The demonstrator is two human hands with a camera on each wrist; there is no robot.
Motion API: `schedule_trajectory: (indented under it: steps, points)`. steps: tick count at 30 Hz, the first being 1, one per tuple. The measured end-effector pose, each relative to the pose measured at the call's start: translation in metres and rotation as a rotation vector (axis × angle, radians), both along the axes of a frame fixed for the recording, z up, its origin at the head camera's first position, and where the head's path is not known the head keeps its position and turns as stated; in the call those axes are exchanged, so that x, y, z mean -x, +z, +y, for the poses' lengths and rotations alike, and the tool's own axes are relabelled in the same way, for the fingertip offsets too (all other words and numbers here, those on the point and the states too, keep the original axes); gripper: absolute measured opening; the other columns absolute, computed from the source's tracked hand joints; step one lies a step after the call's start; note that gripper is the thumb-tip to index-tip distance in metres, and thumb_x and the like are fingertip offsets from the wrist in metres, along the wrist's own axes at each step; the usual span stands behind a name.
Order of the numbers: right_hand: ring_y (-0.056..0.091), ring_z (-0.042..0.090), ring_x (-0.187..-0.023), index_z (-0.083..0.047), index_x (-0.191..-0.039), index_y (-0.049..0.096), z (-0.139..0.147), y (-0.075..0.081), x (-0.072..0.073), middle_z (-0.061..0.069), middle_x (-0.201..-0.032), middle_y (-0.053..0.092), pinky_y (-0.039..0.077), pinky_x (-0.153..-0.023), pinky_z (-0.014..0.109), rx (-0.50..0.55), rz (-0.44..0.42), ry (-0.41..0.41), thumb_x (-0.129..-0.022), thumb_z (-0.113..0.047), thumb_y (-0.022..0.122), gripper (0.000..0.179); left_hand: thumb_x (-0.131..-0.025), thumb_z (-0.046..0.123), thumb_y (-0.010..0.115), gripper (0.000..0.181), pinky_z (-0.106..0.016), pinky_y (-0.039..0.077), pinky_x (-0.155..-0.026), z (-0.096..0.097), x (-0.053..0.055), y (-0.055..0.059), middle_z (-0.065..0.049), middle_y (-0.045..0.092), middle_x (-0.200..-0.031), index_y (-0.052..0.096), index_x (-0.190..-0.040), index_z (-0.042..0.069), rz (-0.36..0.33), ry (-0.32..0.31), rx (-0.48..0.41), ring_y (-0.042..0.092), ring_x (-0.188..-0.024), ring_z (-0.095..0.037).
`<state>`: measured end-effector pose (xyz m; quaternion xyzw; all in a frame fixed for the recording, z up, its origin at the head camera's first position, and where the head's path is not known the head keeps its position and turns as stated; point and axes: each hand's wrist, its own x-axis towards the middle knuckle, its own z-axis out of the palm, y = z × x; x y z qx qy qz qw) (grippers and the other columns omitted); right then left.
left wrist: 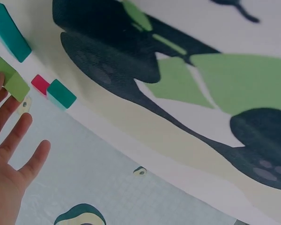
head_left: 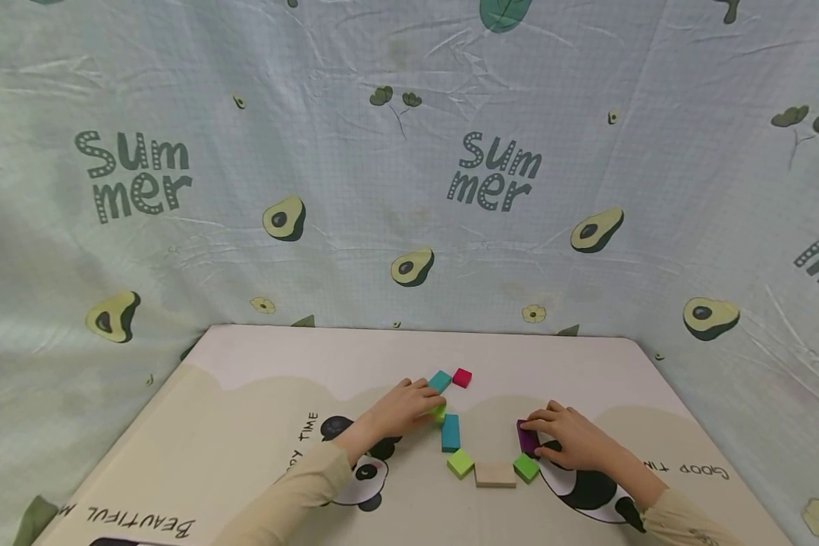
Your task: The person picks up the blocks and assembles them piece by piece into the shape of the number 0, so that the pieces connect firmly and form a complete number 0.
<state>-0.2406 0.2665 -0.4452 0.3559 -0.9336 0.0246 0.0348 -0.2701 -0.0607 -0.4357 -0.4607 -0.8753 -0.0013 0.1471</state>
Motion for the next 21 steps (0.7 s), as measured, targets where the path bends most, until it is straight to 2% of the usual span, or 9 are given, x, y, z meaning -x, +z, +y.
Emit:
schedule_trajectory:
  steps: [7, 17, 21]
  points:
    - [0.048, 0.014, -0.094, -0.018, -0.114, 0.060, 0.001, -0.002, 0.000, -0.002, -0.111, 0.060, 0.044, -0.072, 0.038, 0.000, 0.014, 0.005, -0.077, -0.031, 0.067, 0.039, -0.085, 0.025, 0.058, 0.026, -0.027, 0.043, -0.074, 0.007, 0.005, 0.003, 0.006, 0.063, -0.102, 0.058, -0.111, 0.019, -0.002, 0.014, -0.013, 0.051, -0.092, -0.012]
    - [0.048, 0.015, -0.094, -0.017, -0.113, 0.061, -0.001, 0.000, -0.002, -0.001, -0.111, 0.060, 0.045, -0.073, 0.039, 0.008, 0.003, -0.003, -0.077, -0.031, 0.066, 0.039, -0.084, 0.026, 0.060, 0.026, -0.025, 0.041, -0.071, 0.015, 0.014, 0.003, 0.008, 0.063, -0.102, 0.059, -0.109, 0.020, 0.061, 0.018, -0.018, 0.049, -0.090, -0.011]
    - [0.049, 0.016, -0.095, -0.017, -0.113, 0.061, -0.001, 0.002, -0.004, 0.000, -0.111, 0.060, 0.045, -0.075, 0.041, 0.021, -0.015, -0.011, -0.077, -0.030, 0.066, 0.039, -0.084, 0.025, 0.060, 0.026, -0.027, 0.041, -0.072, 0.018, 0.016, 0.003, 0.008, 0.063, -0.103, 0.060, -0.110, 0.021, 0.057, 0.022, -0.013, 0.050, -0.093, -0.011]
